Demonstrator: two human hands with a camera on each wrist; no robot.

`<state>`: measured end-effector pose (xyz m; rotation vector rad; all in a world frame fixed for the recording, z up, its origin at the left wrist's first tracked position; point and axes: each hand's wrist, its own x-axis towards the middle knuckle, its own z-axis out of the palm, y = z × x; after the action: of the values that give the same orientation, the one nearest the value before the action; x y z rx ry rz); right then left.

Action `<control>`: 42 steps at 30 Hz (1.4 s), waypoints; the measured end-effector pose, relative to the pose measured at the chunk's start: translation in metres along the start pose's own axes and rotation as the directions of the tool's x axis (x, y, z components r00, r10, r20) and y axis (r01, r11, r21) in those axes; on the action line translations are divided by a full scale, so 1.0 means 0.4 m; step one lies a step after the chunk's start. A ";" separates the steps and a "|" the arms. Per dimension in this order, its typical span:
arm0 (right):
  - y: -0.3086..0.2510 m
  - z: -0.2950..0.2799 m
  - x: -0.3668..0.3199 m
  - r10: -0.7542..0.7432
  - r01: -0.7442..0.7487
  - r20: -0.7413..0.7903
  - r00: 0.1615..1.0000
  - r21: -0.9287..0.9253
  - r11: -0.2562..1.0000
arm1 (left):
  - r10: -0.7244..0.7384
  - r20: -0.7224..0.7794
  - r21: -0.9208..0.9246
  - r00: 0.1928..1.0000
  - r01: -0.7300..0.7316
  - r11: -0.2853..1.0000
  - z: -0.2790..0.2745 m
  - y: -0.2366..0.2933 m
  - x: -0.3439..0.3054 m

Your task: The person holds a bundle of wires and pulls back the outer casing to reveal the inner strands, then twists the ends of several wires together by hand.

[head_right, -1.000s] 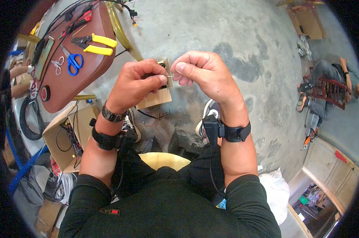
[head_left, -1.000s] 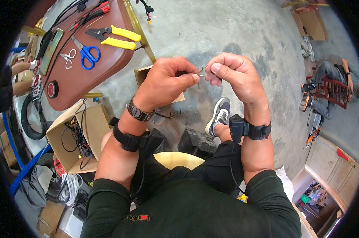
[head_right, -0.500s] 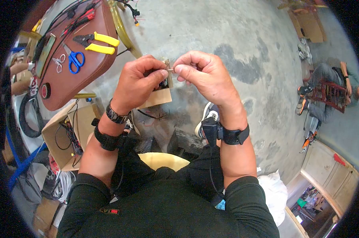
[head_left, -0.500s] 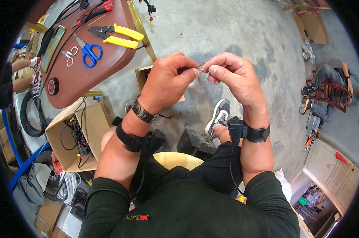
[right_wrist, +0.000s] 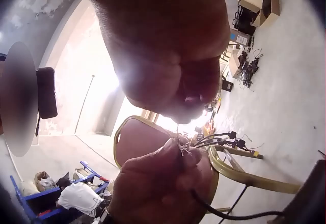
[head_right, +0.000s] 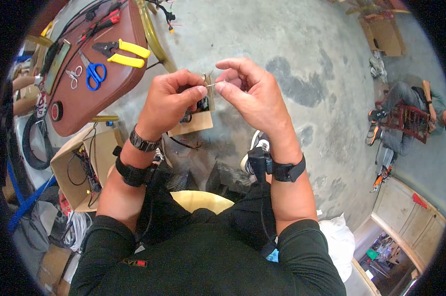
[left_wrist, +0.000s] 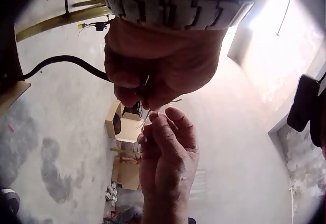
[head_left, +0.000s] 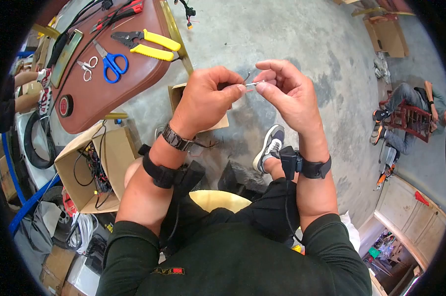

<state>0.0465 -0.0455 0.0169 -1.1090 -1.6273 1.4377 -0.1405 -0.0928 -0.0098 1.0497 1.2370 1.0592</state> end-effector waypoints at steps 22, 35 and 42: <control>0.030 0.008 0.004 -0.327 0.383 0.204 0.923 -0.571 0.726 | -0.213 0.102 -0.080 0.972 0.221 0.972 -0.041 0.019 0.014; -0.001 -0.041 0.009 0.378 -0.422 0.216 0.900 0.213 0.881 | -0.031 0.134 -0.029 0.991 0.036 0.999 -0.029 0.012 0.011; 0.021 -0.028 0.006 0.400 -0.523 0.377 0.835 0.322 0.789 | 0.242 0.102 0.085 0.965 -0.251 0.964 -0.031 -0.005 0.017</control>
<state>0.0569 -0.0384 0.0102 -1.1291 -1.1662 2.2470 -0.1526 -0.0863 -0.0138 1.3399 1.1128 1.1345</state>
